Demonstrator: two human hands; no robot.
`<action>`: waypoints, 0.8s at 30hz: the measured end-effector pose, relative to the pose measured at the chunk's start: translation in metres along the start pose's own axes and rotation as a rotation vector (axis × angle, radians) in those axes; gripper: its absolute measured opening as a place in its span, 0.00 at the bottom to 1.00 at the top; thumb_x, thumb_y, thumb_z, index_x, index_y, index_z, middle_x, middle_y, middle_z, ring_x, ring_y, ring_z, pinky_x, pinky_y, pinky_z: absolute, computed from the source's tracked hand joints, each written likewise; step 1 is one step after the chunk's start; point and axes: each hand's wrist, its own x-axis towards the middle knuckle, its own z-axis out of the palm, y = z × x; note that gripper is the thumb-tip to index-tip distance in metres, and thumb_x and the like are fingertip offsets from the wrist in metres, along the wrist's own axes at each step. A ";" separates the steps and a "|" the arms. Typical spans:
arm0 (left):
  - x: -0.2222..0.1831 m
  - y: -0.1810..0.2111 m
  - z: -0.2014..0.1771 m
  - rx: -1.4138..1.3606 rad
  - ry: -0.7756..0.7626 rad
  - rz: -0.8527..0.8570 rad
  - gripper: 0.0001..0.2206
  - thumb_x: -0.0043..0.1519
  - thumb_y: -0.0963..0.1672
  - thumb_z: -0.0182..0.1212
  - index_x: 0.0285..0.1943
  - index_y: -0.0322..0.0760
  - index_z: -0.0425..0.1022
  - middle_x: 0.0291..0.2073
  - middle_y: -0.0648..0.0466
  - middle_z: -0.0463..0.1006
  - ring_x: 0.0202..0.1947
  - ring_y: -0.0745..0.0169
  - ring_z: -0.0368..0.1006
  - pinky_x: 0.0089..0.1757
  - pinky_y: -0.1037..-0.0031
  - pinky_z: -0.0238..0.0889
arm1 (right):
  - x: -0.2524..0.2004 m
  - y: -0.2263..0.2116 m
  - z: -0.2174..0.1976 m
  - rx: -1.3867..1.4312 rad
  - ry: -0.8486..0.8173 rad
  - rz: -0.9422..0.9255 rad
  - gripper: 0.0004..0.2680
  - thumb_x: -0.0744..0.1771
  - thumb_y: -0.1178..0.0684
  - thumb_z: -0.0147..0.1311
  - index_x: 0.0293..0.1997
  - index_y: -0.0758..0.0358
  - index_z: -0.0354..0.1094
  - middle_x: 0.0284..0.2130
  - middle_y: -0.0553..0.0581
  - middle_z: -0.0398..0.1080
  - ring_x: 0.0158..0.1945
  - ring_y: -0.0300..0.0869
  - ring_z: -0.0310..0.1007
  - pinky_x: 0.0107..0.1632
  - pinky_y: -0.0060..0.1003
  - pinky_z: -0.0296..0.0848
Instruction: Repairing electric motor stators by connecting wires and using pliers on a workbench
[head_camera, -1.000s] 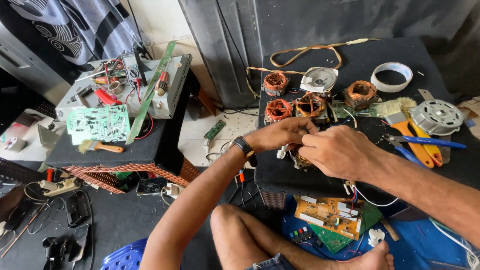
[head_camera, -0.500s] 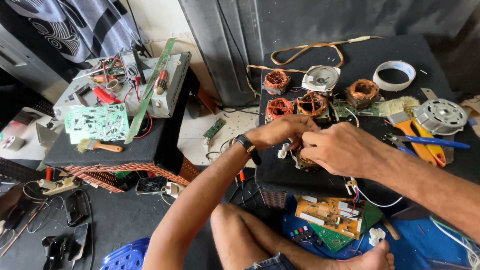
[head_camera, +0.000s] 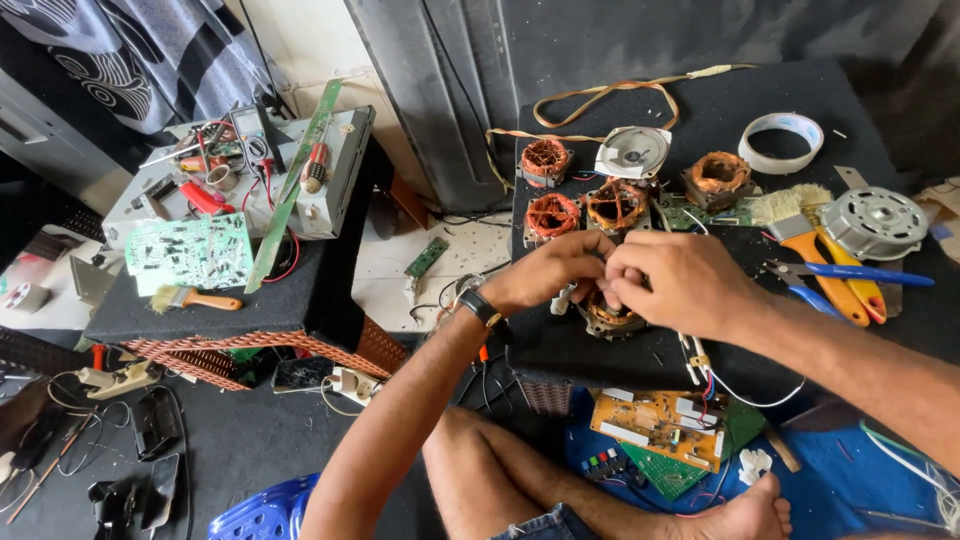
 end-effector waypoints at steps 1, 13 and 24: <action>-0.005 0.006 0.006 0.011 0.019 0.024 0.11 0.65 0.39 0.50 0.55 0.24 0.69 0.33 0.44 0.79 0.23 0.69 0.71 0.25 0.80 0.62 | 0.000 0.005 0.000 0.042 0.042 0.082 0.03 0.64 0.53 0.57 0.29 0.53 0.73 0.24 0.45 0.71 0.21 0.38 0.71 0.26 0.32 0.69; -0.032 0.020 0.048 0.535 0.425 0.136 0.08 0.56 0.42 0.67 0.41 0.45 0.73 0.28 0.58 0.83 0.24 0.65 0.73 0.30 0.76 0.64 | 0.002 0.005 -0.001 0.145 0.086 0.278 0.04 0.62 0.49 0.60 0.27 0.53 0.74 0.24 0.48 0.74 0.31 0.46 0.77 0.36 0.40 0.74; -0.022 0.036 0.041 1.018 0.299 0.427 0.05 0.56 0.40 0.68 0.39 0.40 0.81 0.29 0.46 0.82 0.33 0.39 0.79 0.35 0.57 0.70 | 0.002 0.011 -0.005 0.163 0.037 0.295 0.03 0.62 0.49 0.59 0.28 0.50 0.77 0.24 0.49 0.75 0.33 0.46 0.77 0.38 0.43 0.76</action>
